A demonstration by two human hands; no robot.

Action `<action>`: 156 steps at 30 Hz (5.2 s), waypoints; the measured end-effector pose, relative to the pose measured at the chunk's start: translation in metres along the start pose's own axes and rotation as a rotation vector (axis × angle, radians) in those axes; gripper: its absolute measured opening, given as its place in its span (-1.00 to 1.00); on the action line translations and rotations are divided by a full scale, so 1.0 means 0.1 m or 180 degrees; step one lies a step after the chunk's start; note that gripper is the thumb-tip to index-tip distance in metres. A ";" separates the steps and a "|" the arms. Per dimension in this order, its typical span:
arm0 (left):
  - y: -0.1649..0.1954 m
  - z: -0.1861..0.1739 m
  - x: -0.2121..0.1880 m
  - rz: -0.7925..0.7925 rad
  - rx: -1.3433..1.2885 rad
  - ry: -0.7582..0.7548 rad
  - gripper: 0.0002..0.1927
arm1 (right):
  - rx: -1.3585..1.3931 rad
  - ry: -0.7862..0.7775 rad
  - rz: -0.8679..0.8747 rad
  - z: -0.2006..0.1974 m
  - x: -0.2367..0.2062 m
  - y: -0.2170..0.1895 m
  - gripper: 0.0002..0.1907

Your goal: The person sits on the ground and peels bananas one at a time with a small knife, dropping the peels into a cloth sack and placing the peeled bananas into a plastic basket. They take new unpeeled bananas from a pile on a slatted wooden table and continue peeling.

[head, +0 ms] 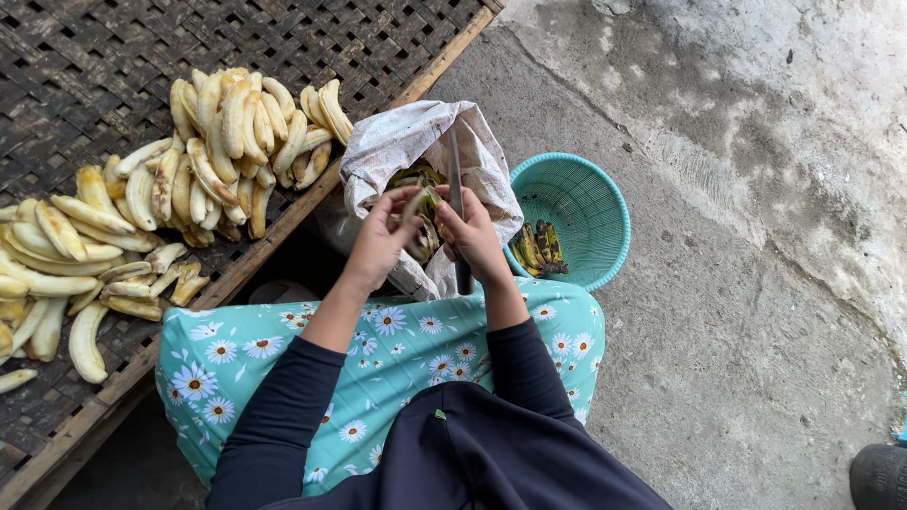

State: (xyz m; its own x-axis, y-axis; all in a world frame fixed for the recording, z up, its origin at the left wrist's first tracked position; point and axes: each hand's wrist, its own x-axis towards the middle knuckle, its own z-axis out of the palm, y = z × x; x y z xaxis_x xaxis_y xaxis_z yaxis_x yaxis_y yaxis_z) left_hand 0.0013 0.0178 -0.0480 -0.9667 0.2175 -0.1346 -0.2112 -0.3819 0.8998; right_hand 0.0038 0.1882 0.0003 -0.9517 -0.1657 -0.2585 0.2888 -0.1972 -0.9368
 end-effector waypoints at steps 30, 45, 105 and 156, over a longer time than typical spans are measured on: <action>-0.02 0.06 -0.04 0.0164 -0.0579 -0.0253 -0.71 | 0.0077 0.0054 -0.0169 -0.09 0.01 0.10 -0.82; -0.13 -0.17 0.13 0.1284 -0.1413 0.0969 -0.77 | 0.0357 0.1434 -0.0163 -0.36 0.38 0.62 -0.80; 0.50 0.09 0.10 0.0985 0.2516 0.0637 -0.74 | -0.1476 0.0518 -0.0794 -0.42 -0.19 -0.29 -0.77; 0.60 0.54 0.43 0.1218 -0.2076 0.1072 -0.76 | -0.0632 -0.0899 -0.0951 0.28 -0.72 -0.29 -0.26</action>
State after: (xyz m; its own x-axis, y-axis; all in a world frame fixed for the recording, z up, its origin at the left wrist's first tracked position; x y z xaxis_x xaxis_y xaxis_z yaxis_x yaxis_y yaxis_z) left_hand -0.0452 0.0529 0.0229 -0.9584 -0.2746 -0.0785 0.2002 -0.8419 0.5011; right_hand 0.0662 0.1792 0.0528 -0.9166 -0.3920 0.0786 -0.0459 -0.0920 -0.9947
